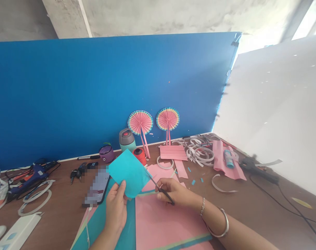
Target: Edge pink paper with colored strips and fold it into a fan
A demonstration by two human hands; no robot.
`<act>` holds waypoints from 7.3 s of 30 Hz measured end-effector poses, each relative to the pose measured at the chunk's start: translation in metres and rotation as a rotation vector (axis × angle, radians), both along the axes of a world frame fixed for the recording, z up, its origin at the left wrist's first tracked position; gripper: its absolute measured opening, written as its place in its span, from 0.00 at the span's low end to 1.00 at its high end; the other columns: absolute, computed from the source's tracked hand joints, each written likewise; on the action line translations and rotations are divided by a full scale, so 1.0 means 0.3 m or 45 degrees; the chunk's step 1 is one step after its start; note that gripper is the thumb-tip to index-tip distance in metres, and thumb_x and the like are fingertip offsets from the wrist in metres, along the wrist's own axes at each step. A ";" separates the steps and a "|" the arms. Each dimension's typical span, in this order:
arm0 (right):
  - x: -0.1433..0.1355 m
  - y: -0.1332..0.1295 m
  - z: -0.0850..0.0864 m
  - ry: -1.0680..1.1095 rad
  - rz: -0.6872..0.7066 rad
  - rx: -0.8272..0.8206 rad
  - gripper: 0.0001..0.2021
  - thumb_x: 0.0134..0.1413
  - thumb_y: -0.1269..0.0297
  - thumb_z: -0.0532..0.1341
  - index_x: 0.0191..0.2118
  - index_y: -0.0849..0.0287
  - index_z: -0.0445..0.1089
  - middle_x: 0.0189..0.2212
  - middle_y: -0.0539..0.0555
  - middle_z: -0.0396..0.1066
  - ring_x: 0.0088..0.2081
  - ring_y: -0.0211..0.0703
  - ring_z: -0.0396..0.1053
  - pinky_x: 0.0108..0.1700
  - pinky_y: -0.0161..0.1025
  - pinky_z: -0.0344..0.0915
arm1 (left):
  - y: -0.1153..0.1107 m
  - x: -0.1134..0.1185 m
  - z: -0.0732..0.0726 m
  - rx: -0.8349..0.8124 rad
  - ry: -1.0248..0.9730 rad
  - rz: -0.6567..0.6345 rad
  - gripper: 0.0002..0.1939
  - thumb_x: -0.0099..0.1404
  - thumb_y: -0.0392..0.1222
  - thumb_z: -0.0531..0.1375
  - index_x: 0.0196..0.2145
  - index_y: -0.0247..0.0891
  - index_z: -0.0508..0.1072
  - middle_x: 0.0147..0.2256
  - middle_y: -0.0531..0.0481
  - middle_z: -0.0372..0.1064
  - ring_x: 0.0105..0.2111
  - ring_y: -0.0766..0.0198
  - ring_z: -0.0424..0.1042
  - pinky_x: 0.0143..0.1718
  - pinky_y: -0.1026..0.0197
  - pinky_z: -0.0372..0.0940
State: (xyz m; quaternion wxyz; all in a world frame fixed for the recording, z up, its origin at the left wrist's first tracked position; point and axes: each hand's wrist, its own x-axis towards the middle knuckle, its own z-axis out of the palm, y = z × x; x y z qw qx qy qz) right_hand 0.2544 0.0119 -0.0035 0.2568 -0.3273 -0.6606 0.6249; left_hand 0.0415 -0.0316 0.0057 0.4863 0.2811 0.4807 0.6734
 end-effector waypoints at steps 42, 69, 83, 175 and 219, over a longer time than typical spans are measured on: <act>0.007 0.013 -0.005 -0.204 -0.127 0.046 0.15 0.43 0.57 0.67 0.33 0.61 0.67 0.16 0.43 0.62 0.17 0.31 0.58 0.18 0.28 0.53 | 0.007 -0.021 -0.033 -0.005 -0.023 -0.038 0.20 0.48 0.52 0.69 0.33 0.36 0.73 0.27 0.52 0.70 0.26 0.65 0.67 0.28 0.63 0.63; -0.007 0.012 -0.005 -0.133 -0.138 0.021 0.12 0.44 0.60 0.65 0.32 0.61 0.65 0.17 0.43 0.61 0.18 0.30 0.57 0.19 0.28 0.52 | 0.003 0.009 -0.001 -0.012 -0.031 -0.070 0.17 0.46 0.50 0.70 0.26 0.37 0.70 0.22 0.56 0.65 0.22 0.68 0.62 0.28 0.64 0.61; -0.007 0.012 -0.004 -0.113 -0.144 0.020 0.14 0.43 0.59 0.66 0.32 0.61 0.65 0.16 0.43 0.61 0.18 0.30 0.57 0.19 0.28 0.53 | 0.002 0.000 -0.014 -0.008 0.000 -0.147 0.17 0.49 0.51 0.69 0.26 0.37 0.70 0.22 0.55 0.64 0.22 0.68 0.61 0.28 0.64 0.62; -0.021 0.021 -0.022 -0.061 -0.297 0.011 0.08 0.40 0.67 0.60 0.30 0.58 0.63 0.13 0.41 0.59 0.15 0.30 0.55 0.17 0.28 0.50 | -0.012 0.030 -0.014 -0.060 0.103 -0.390 0.16 0.52 0.52 0.67 0.27 0.36 0.72 0.22 0.53 0.67 0.24 0.67 0.63 0.27 0.64 0.60; -0.016 0.033 -0.041 -0.050 -0.349 0.022 0.11 0.43 0.60 0.64 0.32 0.59 0.64 0.13 0.42 0.60 0.16 0.31 0.57 0.17 0.29 0.50 | -0.031 0.056 0.009 -0.030 0.261 -0.397 0.18 0.50 0.53 0.67 0.32 0.36 0.76 0.23 0.50 0.74 0.24 0.60 0.70 0.28 0.62 0.62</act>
